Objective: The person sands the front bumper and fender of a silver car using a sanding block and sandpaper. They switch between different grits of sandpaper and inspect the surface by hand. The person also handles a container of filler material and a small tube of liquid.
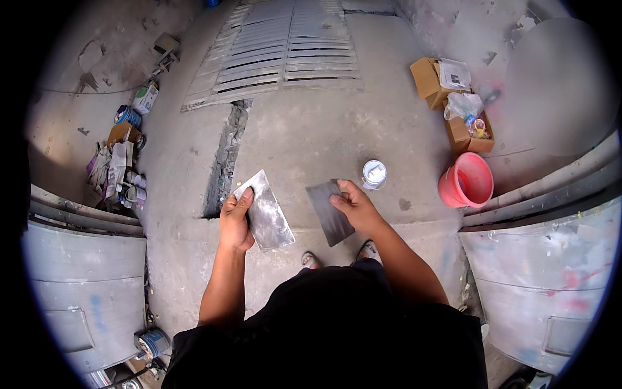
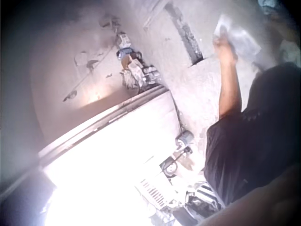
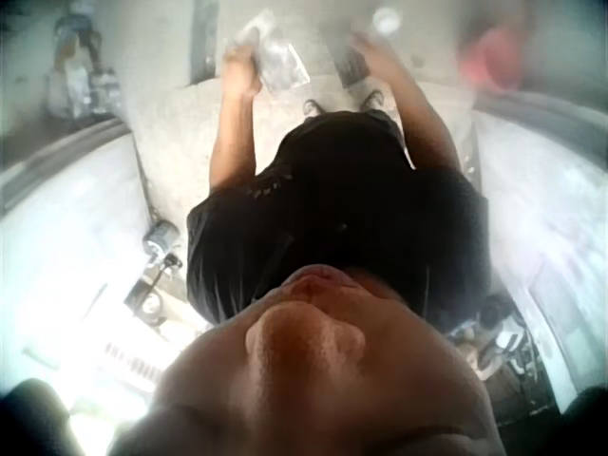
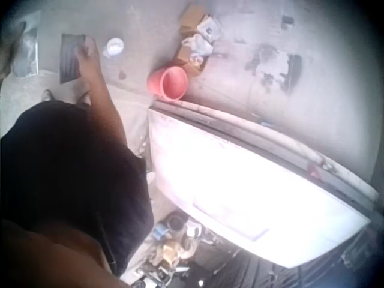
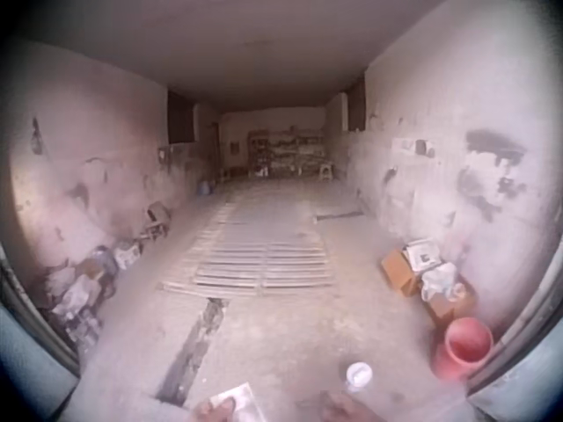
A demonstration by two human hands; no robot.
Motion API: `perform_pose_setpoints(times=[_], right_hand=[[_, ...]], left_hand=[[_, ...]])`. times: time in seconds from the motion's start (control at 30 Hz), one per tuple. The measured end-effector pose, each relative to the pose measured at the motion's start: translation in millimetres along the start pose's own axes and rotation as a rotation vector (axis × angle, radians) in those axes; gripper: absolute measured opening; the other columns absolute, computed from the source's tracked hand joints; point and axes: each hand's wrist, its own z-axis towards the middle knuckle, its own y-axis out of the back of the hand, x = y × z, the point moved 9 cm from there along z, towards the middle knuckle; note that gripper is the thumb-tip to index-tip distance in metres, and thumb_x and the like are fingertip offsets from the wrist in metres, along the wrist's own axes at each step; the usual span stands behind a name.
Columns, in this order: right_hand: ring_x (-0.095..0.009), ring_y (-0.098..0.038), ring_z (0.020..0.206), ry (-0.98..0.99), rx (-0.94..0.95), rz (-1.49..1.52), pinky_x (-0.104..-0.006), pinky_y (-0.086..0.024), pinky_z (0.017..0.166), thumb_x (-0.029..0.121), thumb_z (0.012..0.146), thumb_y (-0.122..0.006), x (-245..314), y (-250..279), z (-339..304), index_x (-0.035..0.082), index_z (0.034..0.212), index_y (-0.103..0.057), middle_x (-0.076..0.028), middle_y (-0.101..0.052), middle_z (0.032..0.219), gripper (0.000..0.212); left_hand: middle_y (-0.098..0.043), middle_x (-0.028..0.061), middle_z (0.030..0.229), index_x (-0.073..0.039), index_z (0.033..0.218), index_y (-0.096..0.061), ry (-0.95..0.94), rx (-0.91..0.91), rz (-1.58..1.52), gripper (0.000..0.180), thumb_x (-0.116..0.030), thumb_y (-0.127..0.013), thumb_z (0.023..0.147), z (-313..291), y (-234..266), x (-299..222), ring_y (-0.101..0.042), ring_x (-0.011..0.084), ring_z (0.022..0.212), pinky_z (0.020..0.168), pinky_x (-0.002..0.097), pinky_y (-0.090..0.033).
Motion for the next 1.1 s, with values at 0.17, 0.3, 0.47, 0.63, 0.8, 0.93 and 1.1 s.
perform_pose_setpoints(times=[0.17,0.3,0.47,0.63,0.8,0.93,1.1], right_hand=[[-0.008,-0.052,0.072,0.125,0.069,-0.462,-0.0254,-0.045,0.067,0.01,0.091,-0.053,27.8,-20.3,-8.1,0.008,0.115,-0.059,-0.002,-0.061,0.084,0.025],[-0.008,-0.048,0.064,0.209,0.367,-0.533,-0.0269,-0.042,0.059,0.019,0.087,-0.065,45.3,-75.1,-21.5,0.003,0.089,-0.063,-0.001,-0.059,0.072,0.016],[-0.008,-0.045,0.056,0.081,0.36,-0.644,-0.0293,-0.037,0.052,0.028,0.083,-0.071,44.5,-79.6,-16.0,0.003,0.073,-0.058,-0.003,-0.053,0.06,0.03],[-0.006,-0.041,0.059,0.067,0.242,-0.482,-0.0255,-0.035,0.052,0.026,0.087,-0.069,45.7,-64.1,-2.0,0.002,0.074,-0.058,0.003,-0.048,0.062,0.029],[-0.006,-0.045,0.064,0.051,0.042,-0.409,-0.0255,-0.039,0.057,0.026,0.094,-0.06,56.4,-34.6,14.5,0.001,0.08,-0.06,0.005,-0.053,0.066,0.029],[-0.006,-0.05,0.07,0.087,0.04,-0.54,-0.0247,-0.042,0.065,0.031,0.096,-0.054,56.4,-14.1,18.9,0.0,0.087,-0.064,0.002,-0.06,0.072,0.033],[-0.006,-0.051,0.068,0.021,0.073,-0.531,-0.0247,-0.043,0.062,0.026,0.091,-0.062,48.6,-20.3,6.7,0.001,0.09,-0.065,-0.001,-0.06,0.074,0.025]], left_hand=[[-0.067,0.005,0.088,-0.001,0.098,-0.062,-0.049,-0.071,0.09,0.014,-0.013,-0.062,0.092,5.0,3.9,-1.6,-0.062,0.011,0.074,0.066,0.0261,-0.051],[-0.067,0.0043,0.087,0.0,0.098,-0.064,-0.018,-0.047,0.21,0.015,-0.014,-0.064,0.091,11.4,-3.8,14.3,-0.061,0.0096,0.073,0.065,0.0249,-0.05],[-0.065,0.0011,0.085,0.001,0.097,-0.063,-0.021,0.052,0.5,0.015,-0.013,-0.062,0.092,6.3,-24.5,18.9,-0.055,0.0056,0.072,0.064,0.0222,-0.046],[-0.065,0.0008,0.086,0.003,0.1,-0.063,0.012,0.162,0.639,0.017,-0.012,-0.06,0.093,3.2,-32.5,21.3,-0.055,0.0057,0.075,0.067,0.0227,-0.047],[-0.065,0.0011,0.089,0.003,0.103,-0.063,0.048,0.219,0.62,0.018,-0.012,-0.059,0.093,-1.9,-37.8,25.4,-0.055,0.0055,0.08,0.071,0.0218,-0.047],[-0.063,0.0005,0.089,0.002,0.103,-0.06,0.027,0.157,0.574,0.018,-0.015,-0.056,0.096,-0.6,-27.0,28.3,-0.053,0.0054,0.078,0.07,0.0211,-0.045],[-0.059,-0.0009,0.086,0.0,0.099,-0.056,0.041,0.095,0.491,0.019,-0.018,-0.051,0.098,2.9,-14.3,30.8,-0.049,0.005,0.075,0.066,0.0213,-0.044]])
